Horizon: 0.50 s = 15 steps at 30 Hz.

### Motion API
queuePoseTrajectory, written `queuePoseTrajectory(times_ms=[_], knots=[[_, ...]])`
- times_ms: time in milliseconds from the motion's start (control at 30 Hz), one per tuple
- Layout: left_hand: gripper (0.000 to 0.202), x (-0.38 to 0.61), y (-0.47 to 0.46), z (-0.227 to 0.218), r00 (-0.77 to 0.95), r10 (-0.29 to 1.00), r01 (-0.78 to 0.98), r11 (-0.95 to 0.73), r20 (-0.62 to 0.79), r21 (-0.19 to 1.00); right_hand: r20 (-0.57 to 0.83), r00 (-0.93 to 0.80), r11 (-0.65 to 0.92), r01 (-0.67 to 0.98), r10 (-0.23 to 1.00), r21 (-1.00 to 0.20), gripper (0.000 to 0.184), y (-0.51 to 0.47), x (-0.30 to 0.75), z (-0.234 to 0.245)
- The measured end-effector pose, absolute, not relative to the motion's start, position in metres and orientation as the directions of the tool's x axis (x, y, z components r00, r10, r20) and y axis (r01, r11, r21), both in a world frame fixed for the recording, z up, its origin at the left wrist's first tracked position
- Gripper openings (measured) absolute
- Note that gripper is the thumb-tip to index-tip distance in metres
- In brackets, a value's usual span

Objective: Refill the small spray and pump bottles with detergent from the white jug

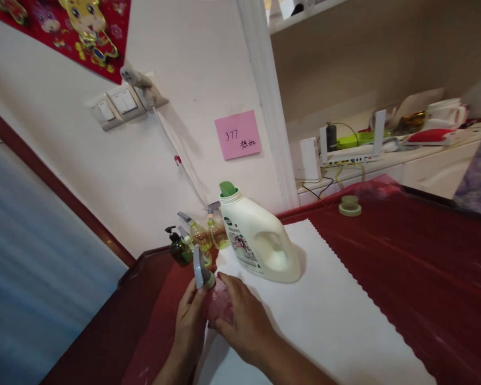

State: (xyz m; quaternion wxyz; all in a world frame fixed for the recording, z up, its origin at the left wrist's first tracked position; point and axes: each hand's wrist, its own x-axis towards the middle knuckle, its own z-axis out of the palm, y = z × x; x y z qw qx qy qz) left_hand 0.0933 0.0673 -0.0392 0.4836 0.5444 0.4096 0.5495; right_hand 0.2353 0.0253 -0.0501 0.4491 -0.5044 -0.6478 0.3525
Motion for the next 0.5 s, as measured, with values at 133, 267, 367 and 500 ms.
queuePoseTrajectory(times_ms=[133,267,367,500], knots=[[0.049,0.1001,0.0671,-0.0373,-0.053,0.966,-0.067,-0.254,0.251,0.965,0.238,-0.075,0.249,0.319,0.968,-0.914,0.087,0.026,0.2346,-0.05],[0.04,0.1014,0.065,-0.0358,-0.023,0.959,-0.006,-0.284,0.284,0.959,0.258,-0.075,0.268,0.316,0.963,-0.91,0.087,0.0266,0.2349,-0.053],[0.042,0.098,0.0653,-0.0387,0.02,0.959,0.04,-0.282,0.281,0.959,0.266,-0.09,0.28,0.306,0.96,-0.91,0.087,0.0265,0.2364,-0.0522],[0.052,0.0933,0.0676,-0.0436,0.018,0.961,0.11,-0.276,0.276,0.955,0.264,-0.097,0.28,0.26,0.96,-0.924,0.084,0.0257,0.2367,-0.0498]])
